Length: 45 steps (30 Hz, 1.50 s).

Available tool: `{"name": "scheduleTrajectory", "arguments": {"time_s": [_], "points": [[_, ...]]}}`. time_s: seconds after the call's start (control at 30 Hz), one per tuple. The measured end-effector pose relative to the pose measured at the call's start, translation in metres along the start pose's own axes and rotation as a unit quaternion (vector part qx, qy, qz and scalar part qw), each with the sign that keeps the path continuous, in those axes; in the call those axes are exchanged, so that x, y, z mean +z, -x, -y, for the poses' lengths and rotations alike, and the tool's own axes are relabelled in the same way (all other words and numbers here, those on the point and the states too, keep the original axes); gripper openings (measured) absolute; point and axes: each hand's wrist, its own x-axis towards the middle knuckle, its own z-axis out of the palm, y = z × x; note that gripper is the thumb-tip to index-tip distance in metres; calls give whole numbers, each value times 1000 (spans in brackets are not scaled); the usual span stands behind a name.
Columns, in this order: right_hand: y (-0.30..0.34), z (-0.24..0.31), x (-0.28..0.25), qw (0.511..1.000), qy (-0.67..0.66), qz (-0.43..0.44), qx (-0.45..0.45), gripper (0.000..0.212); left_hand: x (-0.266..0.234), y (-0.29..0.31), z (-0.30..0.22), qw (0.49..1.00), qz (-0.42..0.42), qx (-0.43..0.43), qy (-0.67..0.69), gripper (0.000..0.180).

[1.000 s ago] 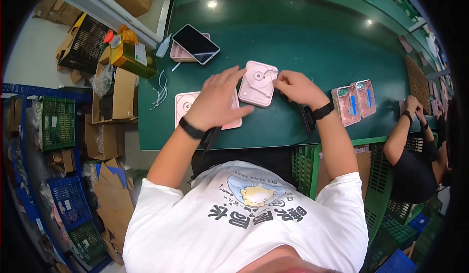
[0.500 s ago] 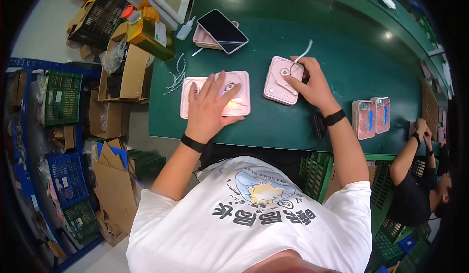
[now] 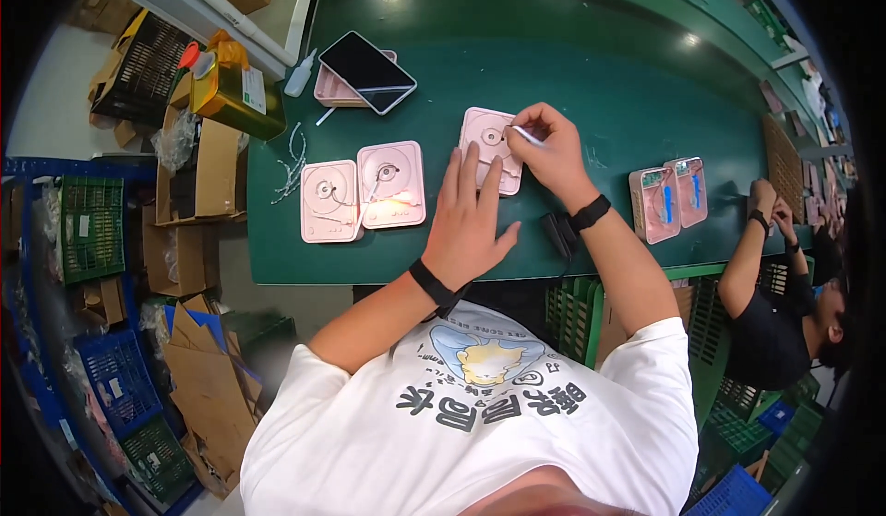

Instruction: The person assembles a pink electronic device by inserting a white component into the base, pressing it down, and placing it into a green crate. They then pick up another device, insert a white component, and test it using a small light strip.

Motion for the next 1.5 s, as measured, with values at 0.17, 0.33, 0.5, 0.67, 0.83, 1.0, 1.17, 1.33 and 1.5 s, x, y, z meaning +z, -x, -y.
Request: {"name": "scheduleTrajectory", "arguments": {"time_s": [0.17,0.33,0.5,0.67,0.83,1.0,1.17,1.33,1.5], "points": [[6,11,-15,995,-12,94,40,18,5,9,7,999,40,-16,30,90],[3,4,-15,995,-19,82,53,18,20,-12,25,996,-3,-12,87,106],[7,9,-11,993,-45,80,78,20,29,4,17,996,-22,-20,87,115],[9,19,-29,986,-60,137,80,23,32,8,17,993,-34,-28,110,113],[12,15,-34,984,-38,153,80,24,34,7,15,994,-35,-31,99,112],[20,25,-24,987,39,145,54,23,33,8,14,994,-28,-33,96,111],[18,39,-31,986,104,121,40,20,32,6,15,994,-29,-36,95,111],[18,33,-33,986,73,101,109,19,31,7,14,994,-27,-34,100,110],[19,32,-31,985,50,125,107,18,31,7,14,995,-21,-41,93,108]]}}
